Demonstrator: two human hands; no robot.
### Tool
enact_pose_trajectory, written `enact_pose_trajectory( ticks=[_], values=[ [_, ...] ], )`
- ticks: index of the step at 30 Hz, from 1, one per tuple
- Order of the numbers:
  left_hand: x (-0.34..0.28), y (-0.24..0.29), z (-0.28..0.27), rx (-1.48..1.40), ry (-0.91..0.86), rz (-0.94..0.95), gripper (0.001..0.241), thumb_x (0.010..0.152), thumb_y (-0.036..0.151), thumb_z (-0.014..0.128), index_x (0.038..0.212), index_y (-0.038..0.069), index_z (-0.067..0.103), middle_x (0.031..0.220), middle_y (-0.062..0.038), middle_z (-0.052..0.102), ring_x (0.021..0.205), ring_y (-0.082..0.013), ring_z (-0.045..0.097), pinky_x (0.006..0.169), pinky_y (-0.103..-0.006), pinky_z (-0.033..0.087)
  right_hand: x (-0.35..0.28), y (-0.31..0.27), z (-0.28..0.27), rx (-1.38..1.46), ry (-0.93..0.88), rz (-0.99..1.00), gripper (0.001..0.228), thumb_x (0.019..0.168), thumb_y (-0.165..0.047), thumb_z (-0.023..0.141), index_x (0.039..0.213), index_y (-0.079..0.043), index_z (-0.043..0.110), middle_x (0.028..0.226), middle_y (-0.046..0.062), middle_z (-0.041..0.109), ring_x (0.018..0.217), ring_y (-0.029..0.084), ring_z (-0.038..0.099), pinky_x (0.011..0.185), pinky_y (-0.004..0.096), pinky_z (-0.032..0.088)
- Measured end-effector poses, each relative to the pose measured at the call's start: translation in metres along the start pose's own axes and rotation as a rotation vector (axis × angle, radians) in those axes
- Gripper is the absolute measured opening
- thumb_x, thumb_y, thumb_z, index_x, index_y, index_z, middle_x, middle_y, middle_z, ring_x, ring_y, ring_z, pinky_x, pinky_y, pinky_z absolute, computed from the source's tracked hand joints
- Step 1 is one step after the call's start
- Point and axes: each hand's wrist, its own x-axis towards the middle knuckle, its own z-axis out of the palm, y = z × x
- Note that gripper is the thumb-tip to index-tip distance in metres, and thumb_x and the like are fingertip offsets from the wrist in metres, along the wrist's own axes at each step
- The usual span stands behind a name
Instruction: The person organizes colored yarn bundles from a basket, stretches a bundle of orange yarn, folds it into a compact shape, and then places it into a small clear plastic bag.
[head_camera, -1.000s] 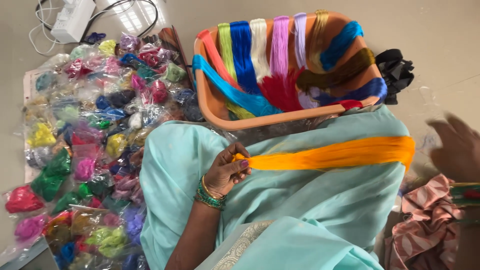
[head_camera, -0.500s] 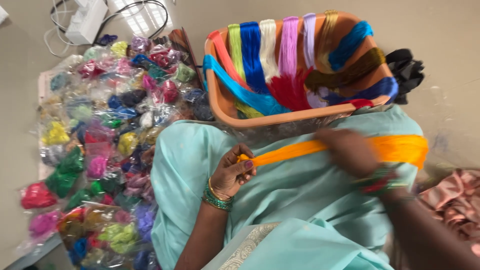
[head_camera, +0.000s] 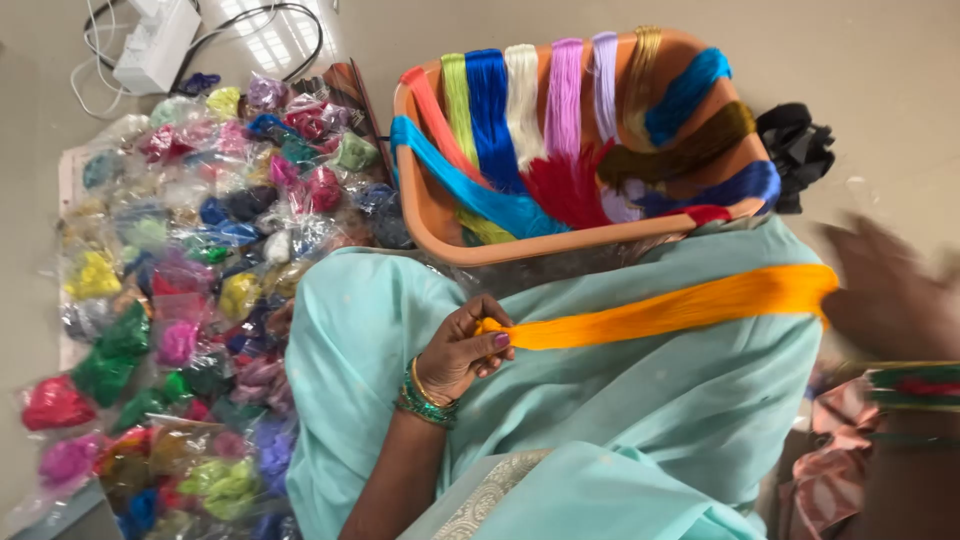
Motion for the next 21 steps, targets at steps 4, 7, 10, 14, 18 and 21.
enact_pose_trajectory(
  ticks=[4, 7, 10, 14, 18, 21],
  values=[
    [0.002, -0.006, -0.007, -0.014, -0.015, 0.008, 0.020, 0.094, 0.008, 0.074, 0.107, 0.004, 0.061, 0.082, -0.010, 0.071, 0.062, -0.0074, 0.059, 0.049, -0.0197, 0.041, -0.001, -0.162, 0.045, 0.378, 0.017, -0.393, 0.098, 0.069, -0.032, 0.084, 0.151, -0.011, 0.034, 0.148, 0.028, 0.045, 0.137, 0.052, 0.038, 0.108, 0.060, 0.032],
    [-0.007, -0.003, -0.006, 0.008, -0.003, -0.025, 0.020, 0.092, 0.008, 0.074, 0.106, 0.004, 0.060, 0.081, -0.010, 0.070, 0.061, -0.0080, 0.060, 0.049, -0.0198, 0.041, -0.020, -0.315, -0.059, 0.410, -0.055, -0.645, 0.088, 0.079, -0.024, 0.072, 0.156, -0.014, 0.031, 0.133, 0.016, 0.062, 0.118, 0.036, 0.060, 0.106, 0.064, 0.033],
    [-0.015, -0.001, -0.011, -0.052, 0.016, 0.006, 0.021, 0.091, 0.008, 0.075, 0.105, 0.004, 0.060, 0.078, -0.010, 0.070, 0.058, -0.0071, 0.058, 0.046, -0.0179, 0.039, -0.008, -0.292, -0.028, 0.355, -0.126, -0.539, 0.060, 0.090, -0.013, 0.059, 0.149, -0.016, 0.045, 0.121, 0.010, 0.069, 0.107, 0.032, 0.067, 0.097, 0.052, 0.048],
    [-0.012, 0.000, -0.016, -0.090, 0.008, 0.033, 0.021, 0.091, 0.010, 0.076, 0.105, 0.006, 0.059, 0.077, -0.009, 0.070, 0.058, -0.0073, 0.057, 0.048, -0.0182, 0.040, 0.004, -0.163, -0.029, 0.229, 0.155, -0.403, 0.041, 0.080, -0.006, 0.061, 0.120, -0.011, 0.067, 0.117, 0.013, 0.072, 0.104, 0.036, 0.067, 0.084, 0.047, 0.053],
    [-0.004, -0.001, -0.009, -0.041, 0.058, 0.035, 0.020, 0.091, 0.012, 0.076, 0.103, 0.006, 0.061, 0.077, -0.007, 0.069, 0.058, -0.0064, 0.056, 0.045, -0.0172, 0.038, -0.001, -0.050, -0.059, 0.038, 0.303, -0.131, 0.033, 0.090, -0.006, 0.064, 0.119, -0.021, 0.069, 0.110, 0.004, 0.072, 0.102, 0.028, 0.071, 0.088, 0.042, 0.057],
    [0.003, 0.000, -0.004, 0.060, 0.005, -0.025, 0.018, 0.093, 0.011, 0.076, 0.103, 0.005, 0.062, 0.078, -0.007, 0.069, 0.059, -0.0056, 0.056, 0.047, -0.0177, 0.039, -0.008, 0.003, -0.049, -0.131, 0.162, 0.036, 0.033, 0.093, -0.015, 0.067, 0.124, -0.026, 0.065, 0.113, 0.002, 0.071, 0.104, 0.025, 0.071, 0.087, 0.040, 0.058]
  ],
)
